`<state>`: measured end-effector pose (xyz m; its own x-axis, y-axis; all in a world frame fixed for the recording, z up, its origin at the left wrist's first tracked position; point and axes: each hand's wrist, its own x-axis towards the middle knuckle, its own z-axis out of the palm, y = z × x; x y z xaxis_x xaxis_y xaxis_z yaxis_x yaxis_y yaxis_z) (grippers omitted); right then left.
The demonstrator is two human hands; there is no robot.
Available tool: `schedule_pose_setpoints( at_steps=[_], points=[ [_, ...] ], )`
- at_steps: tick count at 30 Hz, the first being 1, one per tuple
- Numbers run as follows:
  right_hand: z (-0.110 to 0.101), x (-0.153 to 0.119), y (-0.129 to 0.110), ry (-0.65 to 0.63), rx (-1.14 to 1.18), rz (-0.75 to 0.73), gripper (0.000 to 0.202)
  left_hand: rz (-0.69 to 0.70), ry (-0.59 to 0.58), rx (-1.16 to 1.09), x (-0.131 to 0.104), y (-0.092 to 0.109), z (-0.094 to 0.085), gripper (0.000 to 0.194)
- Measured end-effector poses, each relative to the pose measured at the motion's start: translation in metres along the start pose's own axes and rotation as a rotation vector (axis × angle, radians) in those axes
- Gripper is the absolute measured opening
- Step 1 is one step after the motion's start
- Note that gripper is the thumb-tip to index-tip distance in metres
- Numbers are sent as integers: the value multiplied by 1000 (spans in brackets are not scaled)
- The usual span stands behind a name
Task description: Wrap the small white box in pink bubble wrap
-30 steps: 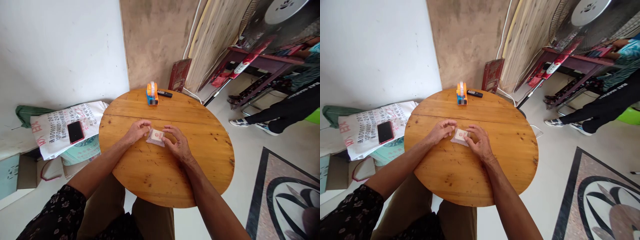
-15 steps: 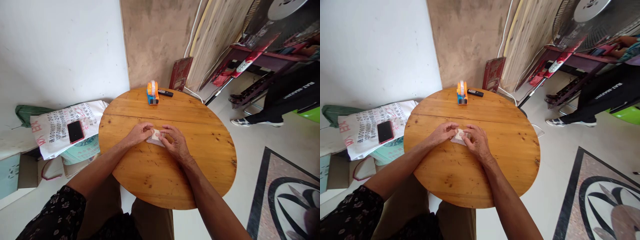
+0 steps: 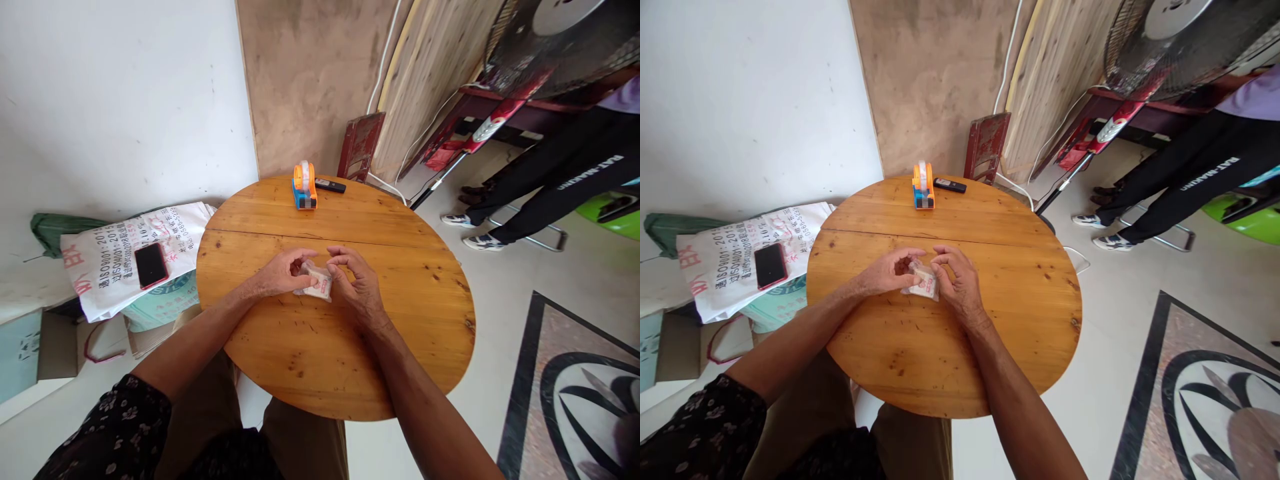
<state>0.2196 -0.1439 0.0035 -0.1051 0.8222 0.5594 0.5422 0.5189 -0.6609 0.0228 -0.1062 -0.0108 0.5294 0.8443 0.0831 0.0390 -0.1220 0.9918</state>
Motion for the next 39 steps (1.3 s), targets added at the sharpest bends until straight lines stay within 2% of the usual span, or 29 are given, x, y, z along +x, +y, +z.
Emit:
schedule_pose_setpoints(
  at_steps=[9, 15, 20, 26, 32, 35, 39],
  points=[
    [-4, -2, -5, 4, 106, 63, 18, 39, -127, -12, -2, -4, -1, 74],
    [-5, -2, -8, 24, 170, 77, 21, 58, -89, 246, -6, 3, 2, 86],
    [-10, 0, -6, 116, 239, 137, 25, 44, -190, 264, -7, 8, 0, 95],
    [-12, 3, -4, 264, 344, 218, 22, 33, -279, 18, -9, 13, -1, 65],
    [-11, 5, 2, 384, 370, 223, 21, 66, -281, -224, -10, 9, -2, 35],
    [-10, 6, 5, 390, 422, 231, 17, 71, -341, -166, -9, 10, -2, 34],
    [-9, 7, 6, 396, 457, 245, 15, 30, -383, -6, -9, 16, -1, 47]
  ],
)
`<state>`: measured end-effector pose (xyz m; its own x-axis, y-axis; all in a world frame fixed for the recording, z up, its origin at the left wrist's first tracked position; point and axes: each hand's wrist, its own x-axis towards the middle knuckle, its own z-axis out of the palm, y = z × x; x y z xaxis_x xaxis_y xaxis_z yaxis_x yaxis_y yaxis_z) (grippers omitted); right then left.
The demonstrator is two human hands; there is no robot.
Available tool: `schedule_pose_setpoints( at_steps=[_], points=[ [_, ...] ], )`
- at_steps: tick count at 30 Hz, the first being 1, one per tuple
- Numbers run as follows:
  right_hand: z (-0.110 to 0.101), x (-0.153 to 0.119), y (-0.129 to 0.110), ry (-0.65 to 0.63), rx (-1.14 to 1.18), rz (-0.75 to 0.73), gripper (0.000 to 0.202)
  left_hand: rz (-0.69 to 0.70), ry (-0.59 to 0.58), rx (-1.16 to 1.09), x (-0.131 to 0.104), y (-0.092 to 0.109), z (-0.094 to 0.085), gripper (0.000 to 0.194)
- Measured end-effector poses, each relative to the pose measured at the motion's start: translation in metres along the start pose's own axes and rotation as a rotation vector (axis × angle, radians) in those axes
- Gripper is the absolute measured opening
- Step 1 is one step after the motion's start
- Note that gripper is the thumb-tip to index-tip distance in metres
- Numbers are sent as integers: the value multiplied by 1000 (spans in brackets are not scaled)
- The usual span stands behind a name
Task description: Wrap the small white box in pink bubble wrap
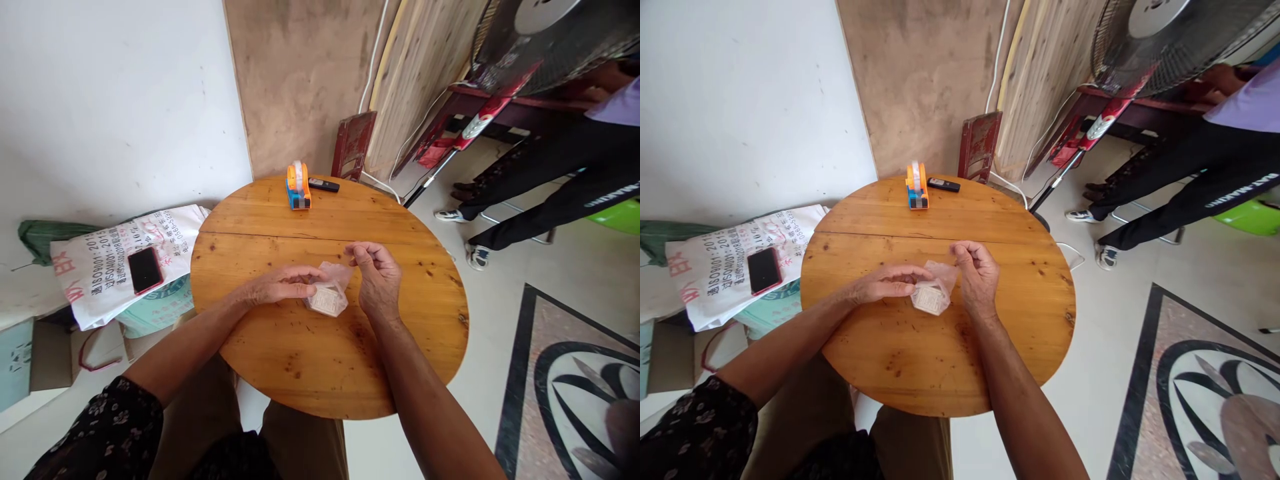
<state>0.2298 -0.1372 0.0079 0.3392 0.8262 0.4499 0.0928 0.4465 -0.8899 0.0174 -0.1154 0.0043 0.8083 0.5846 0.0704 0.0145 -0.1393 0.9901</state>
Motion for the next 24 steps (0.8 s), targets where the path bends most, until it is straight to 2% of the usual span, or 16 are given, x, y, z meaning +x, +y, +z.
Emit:
schedule_pose_setpoints(
  at_steps=[3, 7, 12, 15, 19, 24],
  points=[
    [0, 1, 0, 7, -1, 15, 16, -41, -3, 49, 0, 2, 0, 52],
    [0, 0, -3, 39, -33, 42, 19, -59, 74, 36, -1, -5, -1, 59],
    [-2, -2, -8, 60, -15, 51, 17, 57, 182, -159, 4, -20, -6, 59],
    [-4, -4, -8, -2, -21, 63, 16, 143, 192, -272, 7, -26, -8, 57],
    [-4, -6, -7, -142, -81, 112, 19, 150, 171, -350, 10, -29, -8, 57],
    [2, -10, -6, -321, -384, 151, 27, 114, 168, -413, 10, -24, -6, 62]
  ],
)
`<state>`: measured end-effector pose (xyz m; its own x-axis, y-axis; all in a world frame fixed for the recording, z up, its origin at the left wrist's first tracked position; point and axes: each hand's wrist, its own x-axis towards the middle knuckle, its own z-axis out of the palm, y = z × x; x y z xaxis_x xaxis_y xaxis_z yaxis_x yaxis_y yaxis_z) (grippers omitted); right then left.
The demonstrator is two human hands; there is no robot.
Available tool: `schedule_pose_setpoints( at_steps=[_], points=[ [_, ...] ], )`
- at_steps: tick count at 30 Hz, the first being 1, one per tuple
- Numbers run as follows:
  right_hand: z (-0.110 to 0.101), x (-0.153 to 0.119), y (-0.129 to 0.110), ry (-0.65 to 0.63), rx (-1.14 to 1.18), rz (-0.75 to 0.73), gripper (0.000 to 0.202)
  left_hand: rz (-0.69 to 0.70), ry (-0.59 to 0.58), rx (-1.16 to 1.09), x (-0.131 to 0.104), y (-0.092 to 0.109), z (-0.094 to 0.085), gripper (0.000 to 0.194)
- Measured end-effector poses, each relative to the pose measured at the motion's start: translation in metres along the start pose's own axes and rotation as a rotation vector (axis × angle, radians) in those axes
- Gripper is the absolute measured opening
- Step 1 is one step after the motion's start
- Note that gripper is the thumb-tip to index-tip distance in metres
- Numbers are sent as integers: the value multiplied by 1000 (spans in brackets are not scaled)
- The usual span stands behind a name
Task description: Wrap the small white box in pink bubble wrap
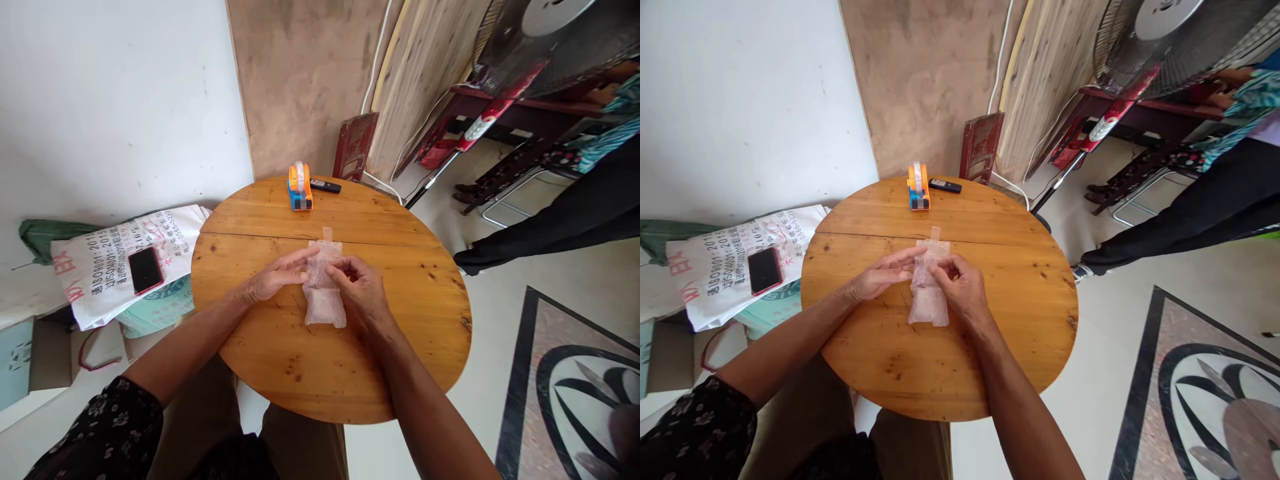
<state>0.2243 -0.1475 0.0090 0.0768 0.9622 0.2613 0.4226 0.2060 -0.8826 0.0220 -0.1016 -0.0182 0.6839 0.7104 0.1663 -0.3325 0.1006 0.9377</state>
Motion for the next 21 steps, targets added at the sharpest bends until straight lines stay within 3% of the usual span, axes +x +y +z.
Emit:
schedule_pose_setpoints(
  at_steps=[4, 7, 11, 17, 21],
  points=[
    [6, 0, 0, -27, -300, 55, 36, -15, -24, -47, -1, 4, 3, 62],
    [7, 0, 3, -38, -321, 66, 25, -23, -30, -81, -1, 4, 4, 65],
    [3, 1, 5, 10, -120, 78, 22, -5, 41, -111, 0, 4, 3, 61],
    [-2, 11, 10, 167, 428, 247, 31, 37, 300, -121, 5, 6, -5, 46],
    [-2, 17, 22, 187, 529, 256, 40, 51, 333, -56, 8, 6, -5, 48]
  ],
)
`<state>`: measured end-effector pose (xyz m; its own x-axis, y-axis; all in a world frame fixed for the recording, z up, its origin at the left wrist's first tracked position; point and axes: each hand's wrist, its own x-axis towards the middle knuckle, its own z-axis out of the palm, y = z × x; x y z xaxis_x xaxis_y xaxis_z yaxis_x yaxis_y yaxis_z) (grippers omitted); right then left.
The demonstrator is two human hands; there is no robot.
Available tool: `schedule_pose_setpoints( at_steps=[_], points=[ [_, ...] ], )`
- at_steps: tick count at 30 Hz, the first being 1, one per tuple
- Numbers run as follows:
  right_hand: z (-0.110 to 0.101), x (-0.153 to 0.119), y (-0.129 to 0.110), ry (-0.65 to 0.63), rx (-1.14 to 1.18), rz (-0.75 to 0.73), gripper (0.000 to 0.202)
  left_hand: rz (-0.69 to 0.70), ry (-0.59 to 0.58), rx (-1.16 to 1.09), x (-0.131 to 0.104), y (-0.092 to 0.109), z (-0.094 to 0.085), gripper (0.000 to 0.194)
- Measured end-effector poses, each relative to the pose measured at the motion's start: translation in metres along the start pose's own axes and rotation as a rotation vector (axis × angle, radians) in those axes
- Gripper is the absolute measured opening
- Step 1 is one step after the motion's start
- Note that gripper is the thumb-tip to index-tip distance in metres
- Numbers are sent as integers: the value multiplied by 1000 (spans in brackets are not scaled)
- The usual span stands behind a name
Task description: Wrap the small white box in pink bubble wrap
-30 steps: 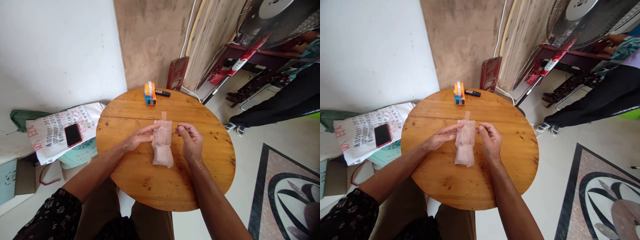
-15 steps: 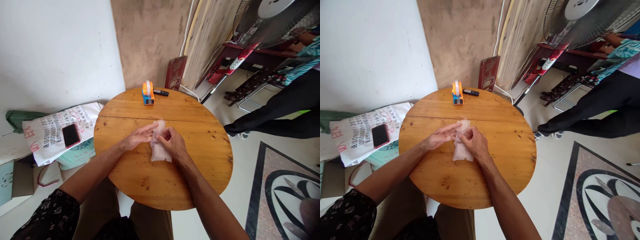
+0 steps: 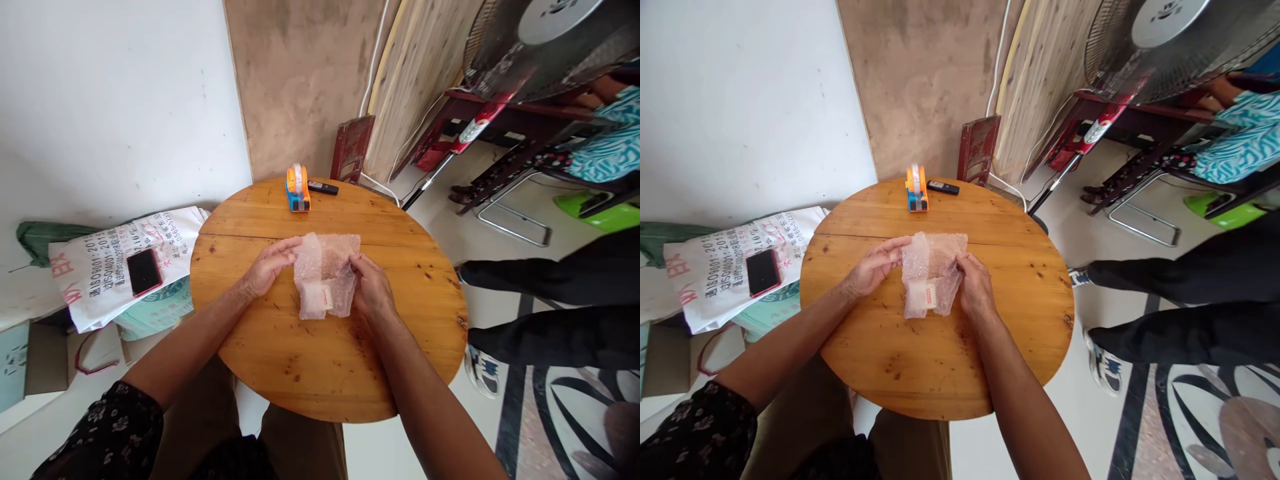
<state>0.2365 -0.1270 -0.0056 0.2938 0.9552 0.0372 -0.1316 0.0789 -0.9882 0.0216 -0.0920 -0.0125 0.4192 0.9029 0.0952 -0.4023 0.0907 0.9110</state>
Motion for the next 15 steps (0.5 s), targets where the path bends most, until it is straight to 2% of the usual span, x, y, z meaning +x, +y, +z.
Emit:
schedule_pose_setpoints(
  at_steps=[2, 4, 6, 7, 9, 12, 15],
  points=[
    [-3, 3, 5, -15, 12, -18, 45, 40, 13, 113, -1, 1, 2, 53],
    [-5, 5, 9, -19, 22, -20, 48, 136, 108, 337, -5, 2, 6, 54],
    [-6, 5, 10, -14, 44, 7, 48, 234, 216, 587, -9, 4, 9, 44],
    [-6, 4, 9, -19, 60, 36, 47, 246, 223, 676, -12, 5, 11, 37],
    [-4, 1, 5, -54, 97, 112, 42, 182, 135, 757, -15, 7, 13, 32],
    [3, -7, -3, -115, 143, 168, 38, 47, -12, 781, -18, 8, 15, 37],
    [9, -13, -8, -192, 146, 155, 38, 55, -5, 807, -16, 6, 15, 39]
  ],
)
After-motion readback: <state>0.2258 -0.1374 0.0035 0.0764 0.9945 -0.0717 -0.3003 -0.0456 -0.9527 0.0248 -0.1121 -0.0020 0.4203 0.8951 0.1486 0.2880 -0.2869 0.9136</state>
